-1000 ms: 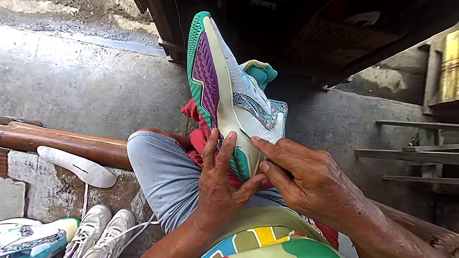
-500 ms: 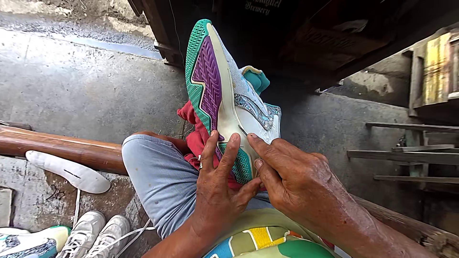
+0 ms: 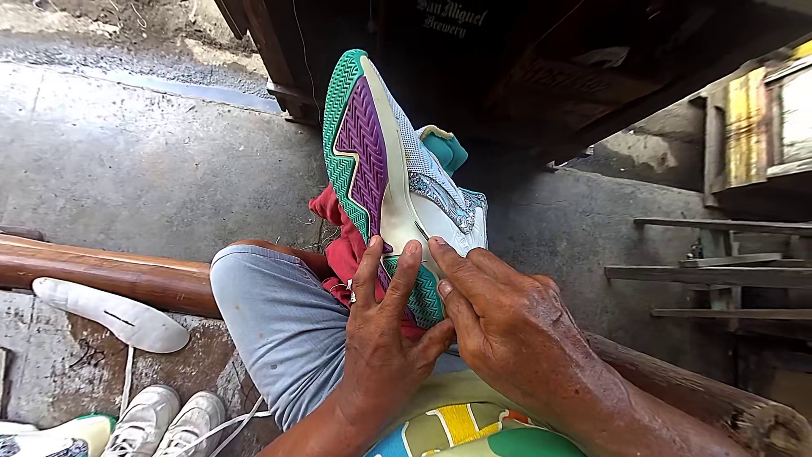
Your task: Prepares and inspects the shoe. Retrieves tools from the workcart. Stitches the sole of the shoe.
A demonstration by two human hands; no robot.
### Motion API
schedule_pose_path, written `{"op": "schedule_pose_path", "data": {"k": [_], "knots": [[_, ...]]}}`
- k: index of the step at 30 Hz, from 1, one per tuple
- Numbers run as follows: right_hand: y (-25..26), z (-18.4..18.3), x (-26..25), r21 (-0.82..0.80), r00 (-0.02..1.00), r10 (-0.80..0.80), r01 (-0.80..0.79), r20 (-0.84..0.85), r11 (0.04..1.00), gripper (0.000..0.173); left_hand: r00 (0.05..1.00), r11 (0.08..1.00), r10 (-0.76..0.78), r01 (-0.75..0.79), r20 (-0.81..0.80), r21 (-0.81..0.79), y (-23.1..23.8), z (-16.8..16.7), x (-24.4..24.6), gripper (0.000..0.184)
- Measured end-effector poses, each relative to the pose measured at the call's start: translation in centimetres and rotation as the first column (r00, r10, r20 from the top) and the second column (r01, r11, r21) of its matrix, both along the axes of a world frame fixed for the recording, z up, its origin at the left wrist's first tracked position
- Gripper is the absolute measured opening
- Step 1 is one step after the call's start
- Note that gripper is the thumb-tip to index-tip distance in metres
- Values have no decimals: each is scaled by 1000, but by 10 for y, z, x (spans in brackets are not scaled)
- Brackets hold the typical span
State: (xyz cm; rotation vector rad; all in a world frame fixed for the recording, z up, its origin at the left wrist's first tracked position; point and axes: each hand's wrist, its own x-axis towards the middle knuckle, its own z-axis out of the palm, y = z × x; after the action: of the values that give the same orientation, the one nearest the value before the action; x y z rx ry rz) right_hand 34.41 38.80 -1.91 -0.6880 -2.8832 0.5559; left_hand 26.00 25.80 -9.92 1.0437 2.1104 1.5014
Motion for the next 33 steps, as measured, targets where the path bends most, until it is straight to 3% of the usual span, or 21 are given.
{"op": "schedule_pose_path", "data": {"k": [25,30,33], "knots": [[-5,-3,-12,26,998,-68,68,-16,997,43,996,998,-14,9,-86,-57,-1,3,0,76],[6,2,-8,-101,998,-17,10,-67,995,42,999,1000,-18,17,-27,-23,-4,1,-2,81],[17,7,5,-186,982,-38,4,-183,982,41,998,999,-17,15,67,38,-6,-1,-4,85]]}}
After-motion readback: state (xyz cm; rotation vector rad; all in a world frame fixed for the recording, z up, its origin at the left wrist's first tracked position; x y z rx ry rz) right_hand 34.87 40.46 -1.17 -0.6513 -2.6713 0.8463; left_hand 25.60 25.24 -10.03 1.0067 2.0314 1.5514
